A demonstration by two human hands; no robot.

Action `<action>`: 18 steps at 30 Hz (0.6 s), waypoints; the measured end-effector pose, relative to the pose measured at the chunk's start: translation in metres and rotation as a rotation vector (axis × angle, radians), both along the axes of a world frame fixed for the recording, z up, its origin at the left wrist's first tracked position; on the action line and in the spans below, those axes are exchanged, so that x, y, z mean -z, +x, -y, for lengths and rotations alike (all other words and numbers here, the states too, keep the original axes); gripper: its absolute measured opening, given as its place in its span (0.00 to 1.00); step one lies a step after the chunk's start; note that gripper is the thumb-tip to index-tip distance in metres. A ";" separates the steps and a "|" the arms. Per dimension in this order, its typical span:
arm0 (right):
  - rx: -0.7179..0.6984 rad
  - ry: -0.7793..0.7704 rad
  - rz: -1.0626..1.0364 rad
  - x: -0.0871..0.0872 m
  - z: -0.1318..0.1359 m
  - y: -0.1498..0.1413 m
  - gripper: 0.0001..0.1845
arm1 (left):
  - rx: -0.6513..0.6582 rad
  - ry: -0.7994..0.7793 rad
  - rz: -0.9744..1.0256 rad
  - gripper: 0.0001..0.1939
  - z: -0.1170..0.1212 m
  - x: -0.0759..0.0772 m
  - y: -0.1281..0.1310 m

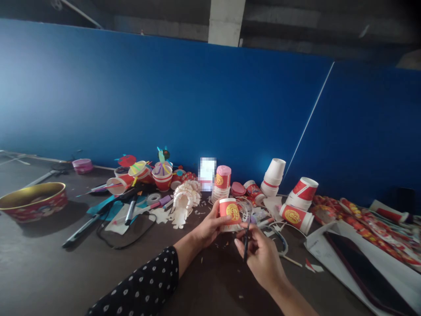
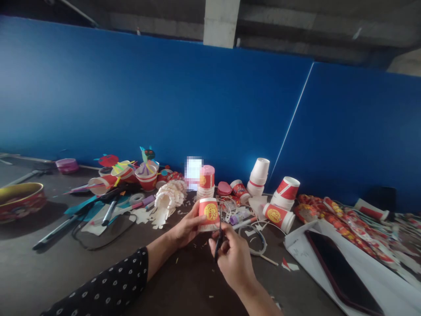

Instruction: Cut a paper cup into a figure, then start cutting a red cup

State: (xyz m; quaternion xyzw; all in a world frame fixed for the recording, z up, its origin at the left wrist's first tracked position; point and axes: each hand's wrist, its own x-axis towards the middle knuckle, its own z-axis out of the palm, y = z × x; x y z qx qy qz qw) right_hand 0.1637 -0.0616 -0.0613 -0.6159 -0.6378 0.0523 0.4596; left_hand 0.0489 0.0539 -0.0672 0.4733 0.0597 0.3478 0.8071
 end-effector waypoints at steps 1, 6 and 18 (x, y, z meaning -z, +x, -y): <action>-0.017 -0.011 0.000 -0.001 0.000 -0.001 0.11 | -0.021 0.002 -0.011 0.26 0.000 0.001 0.001; -0.075 -0.055 0.012 -0.001 0.000 -0.004 0.15 | -0.087 -0.008 -0.056 0.28 0.000 0.002 0.002; -0.073 -0.053 -0.047 0.001 -0.001 0.000 0.14 | -0.048 -0.058 -0.010 0.36 0.001 -0.006 -0.002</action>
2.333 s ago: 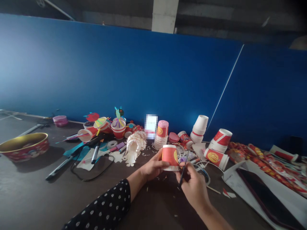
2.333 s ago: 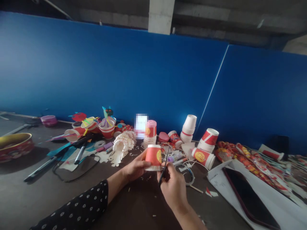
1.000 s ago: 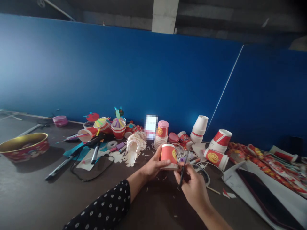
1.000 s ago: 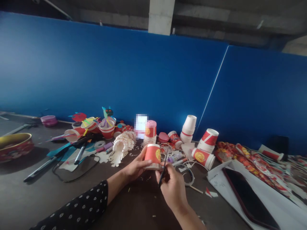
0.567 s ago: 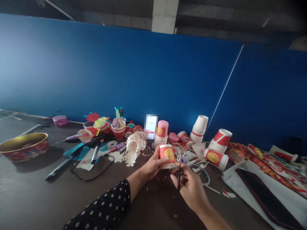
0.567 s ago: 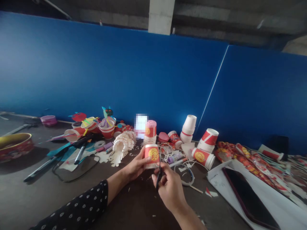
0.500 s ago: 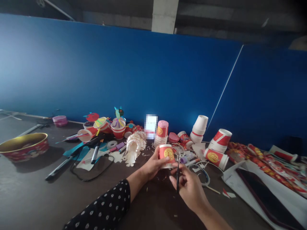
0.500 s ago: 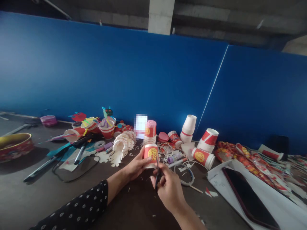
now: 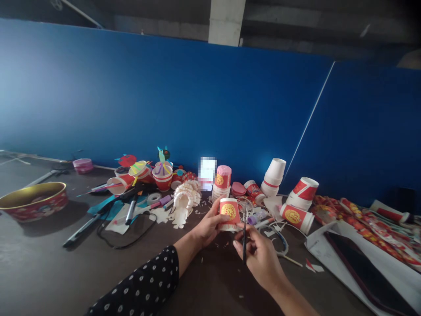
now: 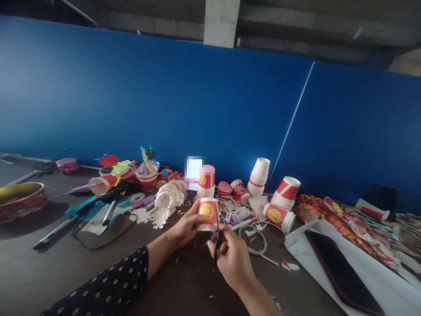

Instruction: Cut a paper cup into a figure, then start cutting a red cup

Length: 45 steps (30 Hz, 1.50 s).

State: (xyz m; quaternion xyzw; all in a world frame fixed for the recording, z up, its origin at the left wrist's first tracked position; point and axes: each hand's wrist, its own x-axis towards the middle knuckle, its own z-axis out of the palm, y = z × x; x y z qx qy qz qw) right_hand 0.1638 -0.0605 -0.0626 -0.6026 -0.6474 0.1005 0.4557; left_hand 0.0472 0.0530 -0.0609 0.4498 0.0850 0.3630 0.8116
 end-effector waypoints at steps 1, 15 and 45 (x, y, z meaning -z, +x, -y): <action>0.000 0.000 0.001 0.000 0.000 0.000 0.14 | 0.008 0.005 0.005 0.36 0.000 0.000 0.000; 0.009 0.007 -0.026 0.005 -0.001 0.002 0.16 | 0.043 0.091 0.029 0.32 0.001 0.003 0.000; 0.148 -0.022 -0.064 0.001 0.000 0.006 0.12 | 0.084 -0.038 0.092 0.27 -0.011 0.008 -0.005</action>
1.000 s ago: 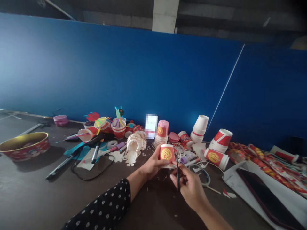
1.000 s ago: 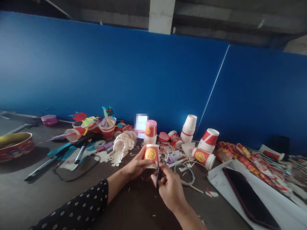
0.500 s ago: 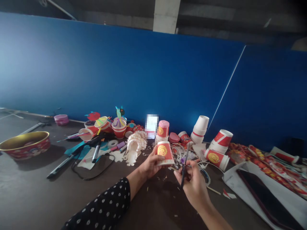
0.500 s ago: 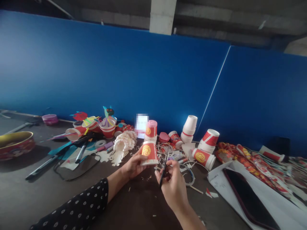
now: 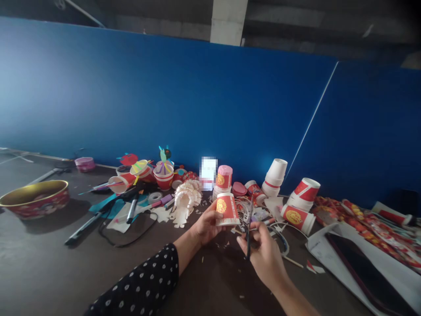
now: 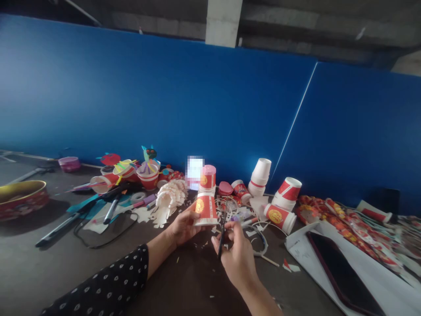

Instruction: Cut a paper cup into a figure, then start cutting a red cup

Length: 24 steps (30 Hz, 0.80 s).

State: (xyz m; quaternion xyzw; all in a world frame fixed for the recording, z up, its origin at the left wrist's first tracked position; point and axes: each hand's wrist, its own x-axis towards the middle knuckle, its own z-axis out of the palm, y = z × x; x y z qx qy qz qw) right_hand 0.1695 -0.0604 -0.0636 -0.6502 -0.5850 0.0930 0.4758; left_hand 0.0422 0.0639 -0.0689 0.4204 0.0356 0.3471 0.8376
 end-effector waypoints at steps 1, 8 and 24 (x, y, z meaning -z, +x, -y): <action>0.002 0.006 -0.015 0.001 0.000 0.000 0.13 | 0.005 0.001 0.005 0.27 0.000 0.000 0.000; -0.031 -0.002 -0.079 0.003 -0.002 -0.001 0.14 | 0.042 -0.051 0.032 0.29 -0.001 0.000 -0.003; -0.155 -0.069 -0.123 -0.004 0.002 -0.013 0.13 | 0.043 -0.058 0.028 0.24 0.002 -0.003 -0.003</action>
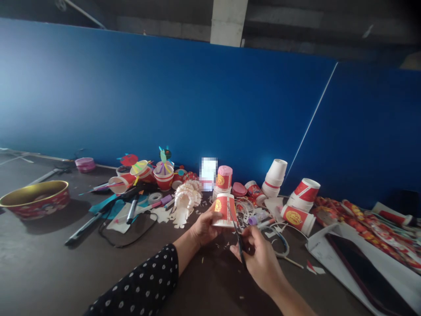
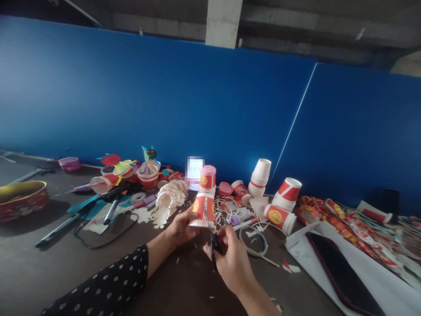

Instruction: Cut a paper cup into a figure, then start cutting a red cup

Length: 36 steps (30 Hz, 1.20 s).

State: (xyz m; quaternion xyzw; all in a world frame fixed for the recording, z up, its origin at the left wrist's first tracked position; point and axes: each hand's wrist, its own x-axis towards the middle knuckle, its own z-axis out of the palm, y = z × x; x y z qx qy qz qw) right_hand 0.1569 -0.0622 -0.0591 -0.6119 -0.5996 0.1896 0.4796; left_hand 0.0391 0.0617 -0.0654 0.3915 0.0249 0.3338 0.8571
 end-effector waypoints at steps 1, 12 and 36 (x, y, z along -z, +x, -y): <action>0.003 -0.005 0.002 0.000 0.000 0.000 0.13 | -0.011 -0.002 -0.007 0.24 0.000 0.000 0.000; -0.139 -0.112 -0.254 -0.001 0.001 0.003 0.16 | -0.234 -0.002 0.027 0.26 0.000 -0.002 0.005; -0.266 -0.276 -0.439 -0.009 0.006 -0.002 0.21 | -0.221 -0.243 -0.015 0.21 -0.012 -0.001 0.004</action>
